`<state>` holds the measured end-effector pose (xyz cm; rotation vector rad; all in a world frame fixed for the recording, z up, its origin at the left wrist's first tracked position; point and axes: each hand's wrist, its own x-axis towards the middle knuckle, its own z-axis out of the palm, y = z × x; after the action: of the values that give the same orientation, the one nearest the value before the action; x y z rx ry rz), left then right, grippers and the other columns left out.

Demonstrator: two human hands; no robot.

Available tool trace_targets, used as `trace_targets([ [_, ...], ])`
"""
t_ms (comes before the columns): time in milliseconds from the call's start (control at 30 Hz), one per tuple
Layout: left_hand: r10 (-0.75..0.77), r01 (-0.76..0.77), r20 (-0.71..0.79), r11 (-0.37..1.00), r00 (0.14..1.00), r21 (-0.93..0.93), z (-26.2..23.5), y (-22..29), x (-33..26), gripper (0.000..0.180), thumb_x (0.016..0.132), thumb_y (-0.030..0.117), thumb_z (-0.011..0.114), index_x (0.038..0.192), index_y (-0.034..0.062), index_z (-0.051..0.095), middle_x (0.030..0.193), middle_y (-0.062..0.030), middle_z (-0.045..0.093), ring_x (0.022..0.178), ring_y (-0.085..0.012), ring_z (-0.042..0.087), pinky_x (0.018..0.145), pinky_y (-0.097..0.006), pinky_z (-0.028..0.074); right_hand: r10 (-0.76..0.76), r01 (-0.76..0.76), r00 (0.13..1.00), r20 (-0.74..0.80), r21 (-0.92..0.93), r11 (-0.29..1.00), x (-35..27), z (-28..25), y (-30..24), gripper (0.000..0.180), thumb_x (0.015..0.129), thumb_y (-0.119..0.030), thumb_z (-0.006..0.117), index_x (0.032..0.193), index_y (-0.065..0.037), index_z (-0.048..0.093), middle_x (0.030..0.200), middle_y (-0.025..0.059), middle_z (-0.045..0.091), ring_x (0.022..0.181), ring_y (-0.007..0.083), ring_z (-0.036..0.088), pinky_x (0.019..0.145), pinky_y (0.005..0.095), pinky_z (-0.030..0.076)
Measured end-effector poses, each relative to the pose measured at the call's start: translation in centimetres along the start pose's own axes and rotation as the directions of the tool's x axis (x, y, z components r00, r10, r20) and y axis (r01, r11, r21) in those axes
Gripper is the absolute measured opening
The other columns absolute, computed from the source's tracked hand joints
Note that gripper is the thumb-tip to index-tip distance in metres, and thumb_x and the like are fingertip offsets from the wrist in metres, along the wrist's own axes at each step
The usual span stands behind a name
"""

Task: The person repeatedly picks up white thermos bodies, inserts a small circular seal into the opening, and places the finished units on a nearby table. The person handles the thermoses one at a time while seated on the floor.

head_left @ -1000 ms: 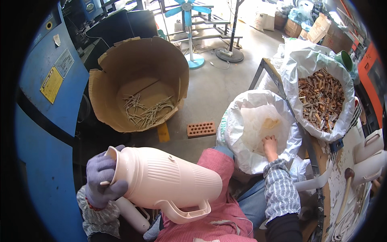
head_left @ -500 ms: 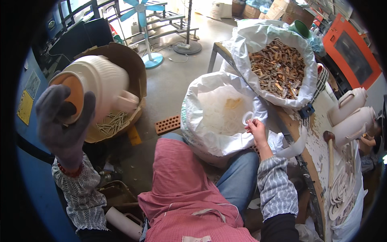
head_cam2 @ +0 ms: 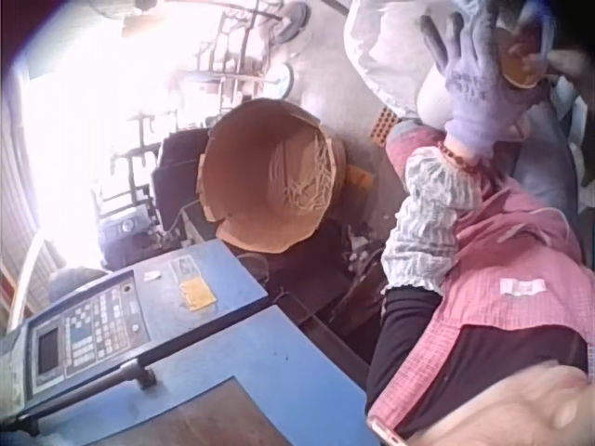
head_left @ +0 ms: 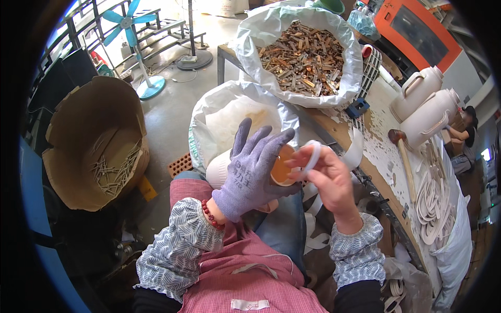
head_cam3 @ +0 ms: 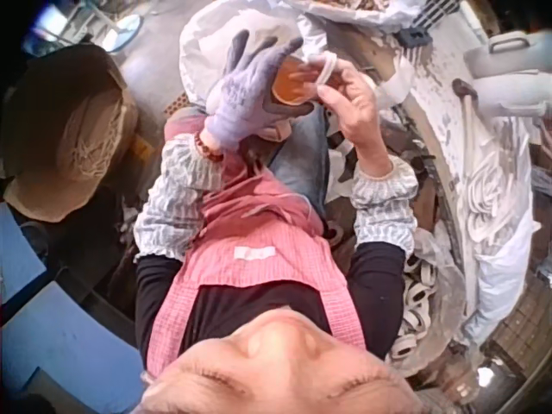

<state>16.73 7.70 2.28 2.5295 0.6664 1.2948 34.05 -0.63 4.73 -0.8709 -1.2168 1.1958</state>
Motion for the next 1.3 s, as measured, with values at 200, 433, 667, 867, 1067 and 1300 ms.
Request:
trace_targets([
  [200,0.030,-0.011,0.088,0.978,0.996,-0.207,0.3,-1.5,-0.3,0.096,0.057,0.034,0.085,0.140,0.0119,0.042,0.122,-0.0087,0.058,0.117,-0.0279,0.055,0.111,-0.053,0.028,-0.356,0.273,0.931,0.083,-0.806,0.526,0.8,1.3,1.8,0.013,0.084,0.006,0.053,0.095,0.000,0.054,0.094,0.0171,0.059,0.085,0.0343,0.063,0.072,0.0375,0.051],
  [433,0.105,-0.077,0.088,0.959,0.991,-0.272,0.4,-1.0,-1.6,0.089,0.055,0.030,0.085,0.133,0.0084,0.049,0.116,-0.0104,0.063,0.112,-0.0279,0.059,0.112,-0.052,0.029,-0.004,0.261,0.961,0.276,-0.904,0.339,-0.1,2.0,2.1,0.009,0.081,-0.001,0.053,0.089,-0.004,0.054,0.081,0.0155,0.058,0.078,0.0366,0.061,0.068,0.0429,0.051],
  [667,0.136,-0.093,0.174,0.967,0.975,-0.237,0.3,-0.6,-1.4,0.093,0.044,0.025,0.085,0.129,0.0071,0.052,0.117,-0.0116,0.062,0.108,-0.0326,0.059,0.107,-0.048,0.036,-0.004,0.336,0.941,0.337,-0.935,0.113,-0.4,2.1,1.6,0.011,0.078,-0.008,0.058,0.088,-0.007,0.062,0.081,0.0103,0.061,0.079,0.0285,0.064,0.069,0.0371,0.053],
  [867,0.180,-0.125,0.212,0.960,0.960,-0.249,-0.8,0.2,-0.7,0.089,0.048,0.022,0.087,0.130,0.0089,0.052,0.118,-0.0112,0.060,0.110,-0.0328,0.056,0.096,-0.043,0.042,0.234,0.319,0.755,0.613,-0.655,0.685,3.1,-0.5,-2.4,0.014,0.081,-0.010,0.066,0.093,-0.003,0.069,0.088,0.0117,0.069,0.080,0.0267,0.067,0.075,0.0352,0.052],
  [1067,-0.517,0.235,-0.362,0.769,0.775,-0.595,-10.6,-3.6,-5.1,0.076,0.080,0.031,0.076,0.139,0.0025,0.037,0.132,-0.0119,0.048,0.120,-0.0276,0.050,0.096,-0.042,0.048,-0.239,-0.029,0.954,-0.180,-0.850,0.526,15.7,-13.1,-0.5,0.019,0.090,-0.006,0.056,0.103,0.000,0.069,0.087,0.0054,0.071,0.078,0.0114,0.066,0.067,0.0258,0.052],
  [1300,-0.796,0.919,0.478,0.388,0.371,-0.068,-16.7,-6.2,-19.7,0.046,0.086,0.023,0.062,0.125,-0.0020,0.057,0.130,-0.0143,0.055,0.119,-0.0228,0.053,0.099,-0.033,0.041,-0.180,-0.175,0.973,-0.141,-0.966,-0.189,25.8,-17.5,6.8,0.032,0.077,-0.018,0.068,0.108,-0.011,0.068,0.095,0.0162,0.069,0.091,0.0334,0.066,0.082,0.0443,0.051],
])
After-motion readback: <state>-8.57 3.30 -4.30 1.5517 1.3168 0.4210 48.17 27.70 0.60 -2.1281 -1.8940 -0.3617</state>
